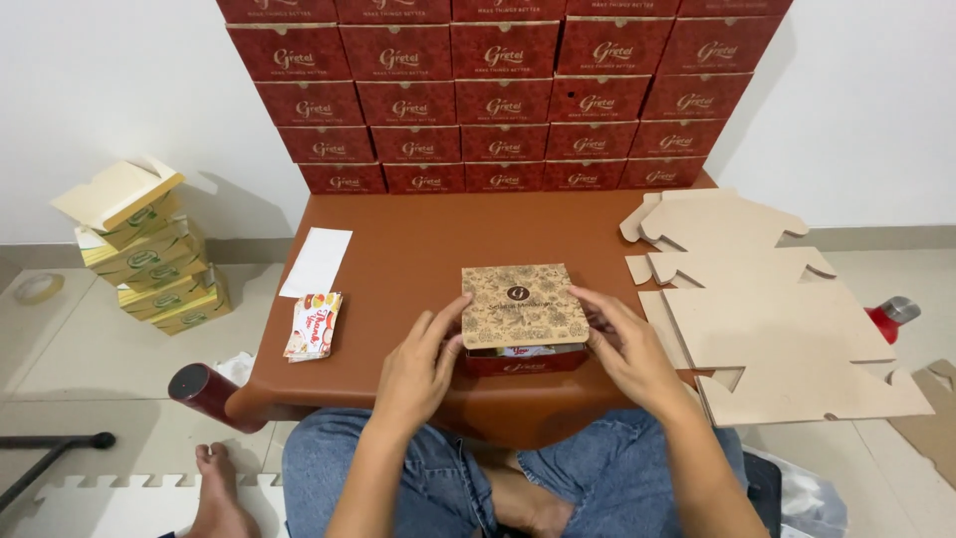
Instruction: Assembling a cardboard box by folding flaps and placing a small product inside.
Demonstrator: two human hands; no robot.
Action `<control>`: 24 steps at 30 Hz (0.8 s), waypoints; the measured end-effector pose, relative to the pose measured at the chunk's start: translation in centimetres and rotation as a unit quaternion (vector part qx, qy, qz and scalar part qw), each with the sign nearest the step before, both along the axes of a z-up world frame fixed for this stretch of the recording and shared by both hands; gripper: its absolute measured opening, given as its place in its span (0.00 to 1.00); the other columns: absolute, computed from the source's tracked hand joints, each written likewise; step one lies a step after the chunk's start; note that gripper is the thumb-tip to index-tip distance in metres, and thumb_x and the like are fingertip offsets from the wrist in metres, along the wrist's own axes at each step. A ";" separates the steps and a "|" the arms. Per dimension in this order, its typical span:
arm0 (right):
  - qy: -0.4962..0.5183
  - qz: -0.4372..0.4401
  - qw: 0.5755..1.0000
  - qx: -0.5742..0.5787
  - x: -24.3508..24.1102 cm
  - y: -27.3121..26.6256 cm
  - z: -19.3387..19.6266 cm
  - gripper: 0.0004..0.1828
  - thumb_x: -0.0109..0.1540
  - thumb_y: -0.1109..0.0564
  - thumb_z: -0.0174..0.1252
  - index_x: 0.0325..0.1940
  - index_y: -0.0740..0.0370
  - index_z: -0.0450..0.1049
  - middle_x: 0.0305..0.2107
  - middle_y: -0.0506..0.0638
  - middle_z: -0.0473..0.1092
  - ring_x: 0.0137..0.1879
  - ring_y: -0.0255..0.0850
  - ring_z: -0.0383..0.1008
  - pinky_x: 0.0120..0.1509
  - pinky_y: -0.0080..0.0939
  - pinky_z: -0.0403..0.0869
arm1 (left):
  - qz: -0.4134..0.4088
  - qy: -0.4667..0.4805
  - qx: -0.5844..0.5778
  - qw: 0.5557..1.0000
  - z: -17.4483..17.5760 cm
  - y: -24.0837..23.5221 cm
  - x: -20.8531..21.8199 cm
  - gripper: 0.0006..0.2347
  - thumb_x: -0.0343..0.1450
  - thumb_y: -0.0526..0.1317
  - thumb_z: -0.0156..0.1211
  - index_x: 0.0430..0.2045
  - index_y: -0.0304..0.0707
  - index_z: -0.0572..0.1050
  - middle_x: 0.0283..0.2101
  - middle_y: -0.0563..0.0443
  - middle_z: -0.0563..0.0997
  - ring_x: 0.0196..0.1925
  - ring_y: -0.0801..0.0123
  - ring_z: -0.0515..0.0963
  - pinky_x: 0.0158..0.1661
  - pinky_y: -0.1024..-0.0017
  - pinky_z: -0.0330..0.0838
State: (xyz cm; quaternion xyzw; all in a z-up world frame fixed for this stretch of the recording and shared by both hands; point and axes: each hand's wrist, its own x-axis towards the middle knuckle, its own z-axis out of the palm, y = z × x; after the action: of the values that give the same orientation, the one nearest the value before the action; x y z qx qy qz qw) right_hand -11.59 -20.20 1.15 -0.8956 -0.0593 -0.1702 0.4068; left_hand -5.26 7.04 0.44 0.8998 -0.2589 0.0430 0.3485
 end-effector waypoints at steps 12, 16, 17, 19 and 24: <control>-0.074 -0.062 0.994 0.053 -2.3 0.6 0.4 0.18 0.63 0.62 0.54 0.57 0.61 0.75 0.42 0.51 0.76 0.44 0.38 0.77 0.47 0.34 0.75 | 0.000 -0.117 -0.140 0.983 0.2 0.2 -2.2 0.19 0.70 0.29 0.53 0.57 0.41 0.72 0.34 0.53 0.78 0.25 0.71 0.73 0.30 0.73 0.71; -0.109 -0.041 0.992 0.048 -2.3 0.8 -0.4 0.20 0.59 0.65 0.57 0.56 0.58 0.76 0.43 0.49 0.72 0.47 0.37 0.76 0.57 0.36 0.78 | -0.006 -0.151 -0.165 0.975 -0.6 0.0 -2.8 0.19 0.68 0.30 0.55 0.55 0.37 0.73 0.37 0.50 0.81 0.29 0.72 0.76 0.33 0.75 0.74; -0.101 -0.054 0.993 0.023 -2.4 1.1 -0.5 0.18 0.58 0.62 0.61 0.53 0.56 0.79 0.43 0.48 0.73 0.46 0.37 0.75 0.52 0.34 0.76 | 0.005 -0.187 -0.142 0.972 -0.8 -0.3 -2.9 0.17 0.67 0.33 0.60 0.51 0.38 0.75 0.34 0.53 0.80 0.28 0.73 0.75 0.31 0.76 0.73; -0.095 -0.064 0.993 -0.004 -2.2 1.2 -0.9 0.16 0.57 0.58 0.64 0.50 0.54 0.82 0.43 0.46 0.73 0.46 0.36 0.74 0.47 0.33 0.74 | 0.018 -0.226 -0.119 0.967 -1.3 -0.6 -2.9 0.15 0.67 0.36 0.66 0.48 0.38 0.78 0.31 0.55 0.79 0.26 0.75 0.74 0.30 0.78 0.72; -0.136 -0.045 0.989 0.030 -2.0 0.8 -1.8 0.19 0.55 0.70 0.62 0.48 0.58 0.80 0.45 0.50 0.72 0.41 0.35 0.78 0.47 0.28 0.81 | 0.021 -0.248 -0.118 0.961 -1.6 -1.1 -2.8 0.13 0.67 0.33 0.65 0.45 0.39 0.79 0.31 0.57 0.83 0.24 0.77 0.73 0.29 0.79 0.72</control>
State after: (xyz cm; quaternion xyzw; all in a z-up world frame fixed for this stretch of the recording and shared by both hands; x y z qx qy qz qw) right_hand -13.55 -19.42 -0.70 -0.8534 -0.0685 -0.3105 0.4131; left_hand -8.03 5.96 -1.16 0.8184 -0.3119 0.3025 0.3761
